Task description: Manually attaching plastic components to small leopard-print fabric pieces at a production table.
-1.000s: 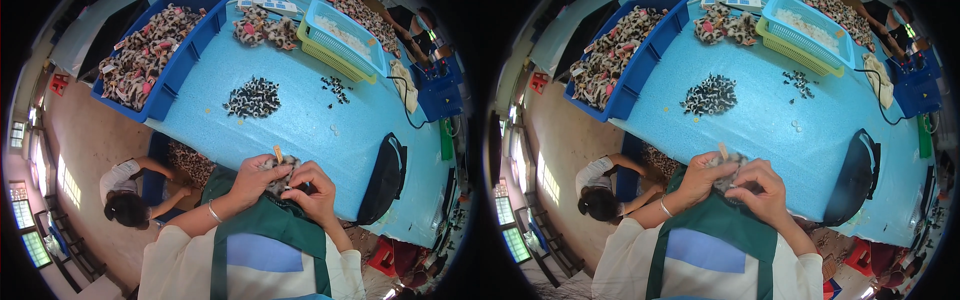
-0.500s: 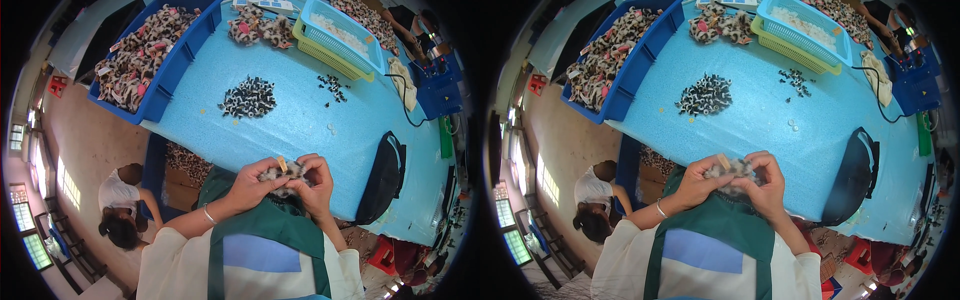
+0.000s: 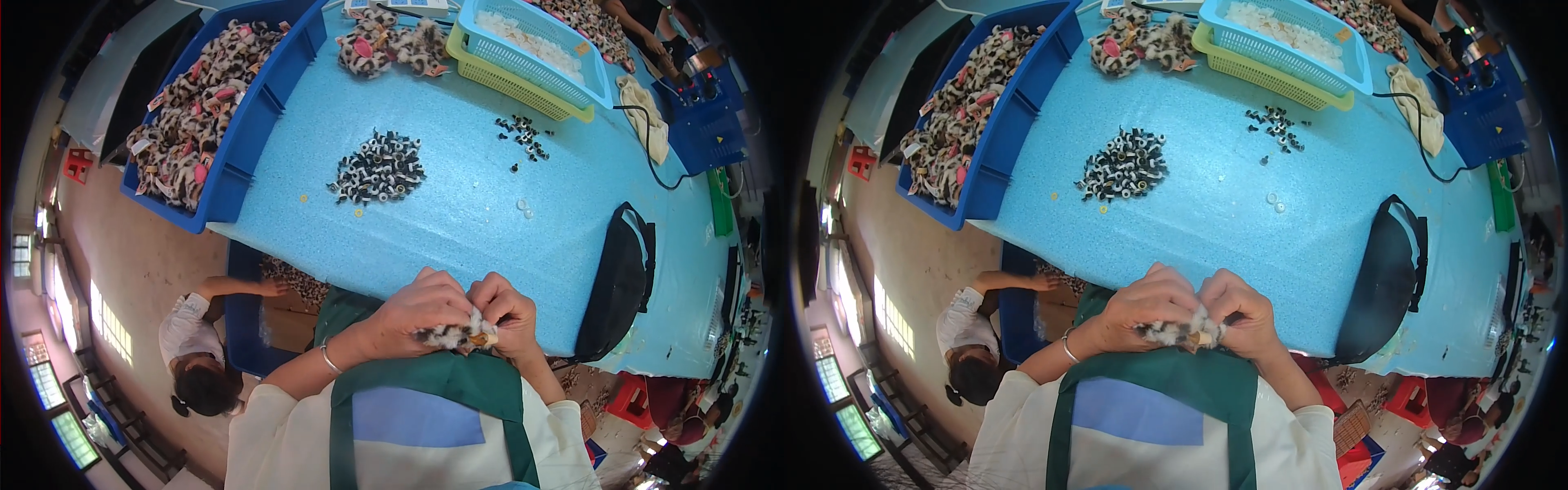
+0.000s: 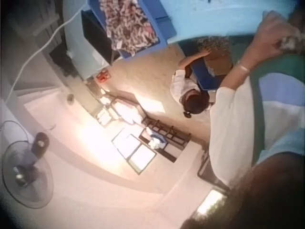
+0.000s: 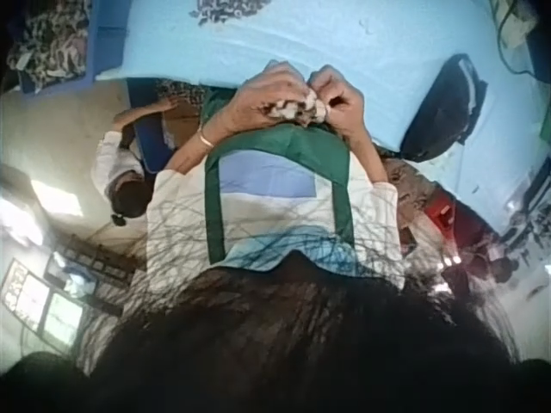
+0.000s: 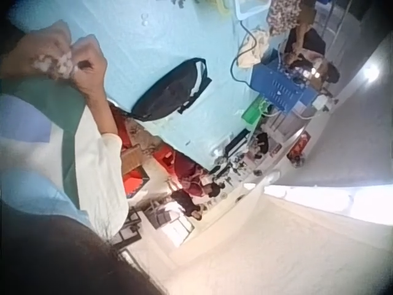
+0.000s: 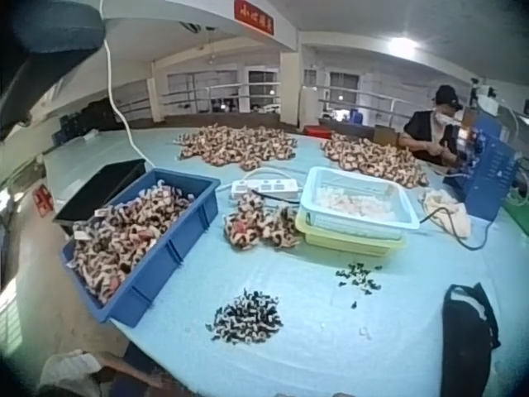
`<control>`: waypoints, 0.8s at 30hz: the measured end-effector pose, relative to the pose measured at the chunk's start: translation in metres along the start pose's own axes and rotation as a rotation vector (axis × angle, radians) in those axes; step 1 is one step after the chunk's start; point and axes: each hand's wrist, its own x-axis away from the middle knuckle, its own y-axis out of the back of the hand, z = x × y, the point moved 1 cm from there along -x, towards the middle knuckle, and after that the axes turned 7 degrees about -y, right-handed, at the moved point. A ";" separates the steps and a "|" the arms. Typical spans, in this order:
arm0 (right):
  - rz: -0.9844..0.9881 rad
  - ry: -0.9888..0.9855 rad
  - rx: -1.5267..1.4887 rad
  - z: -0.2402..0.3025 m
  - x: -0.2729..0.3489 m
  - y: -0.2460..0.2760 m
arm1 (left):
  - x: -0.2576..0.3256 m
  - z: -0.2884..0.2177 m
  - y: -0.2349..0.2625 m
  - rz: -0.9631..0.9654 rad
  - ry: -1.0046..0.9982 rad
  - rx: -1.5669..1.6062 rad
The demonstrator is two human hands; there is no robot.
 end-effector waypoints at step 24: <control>0.109 0.321 0.646 0.025 -0.002 -0.001 | -0.003 -0.008 0.000 -0.002 -0.043 -0.400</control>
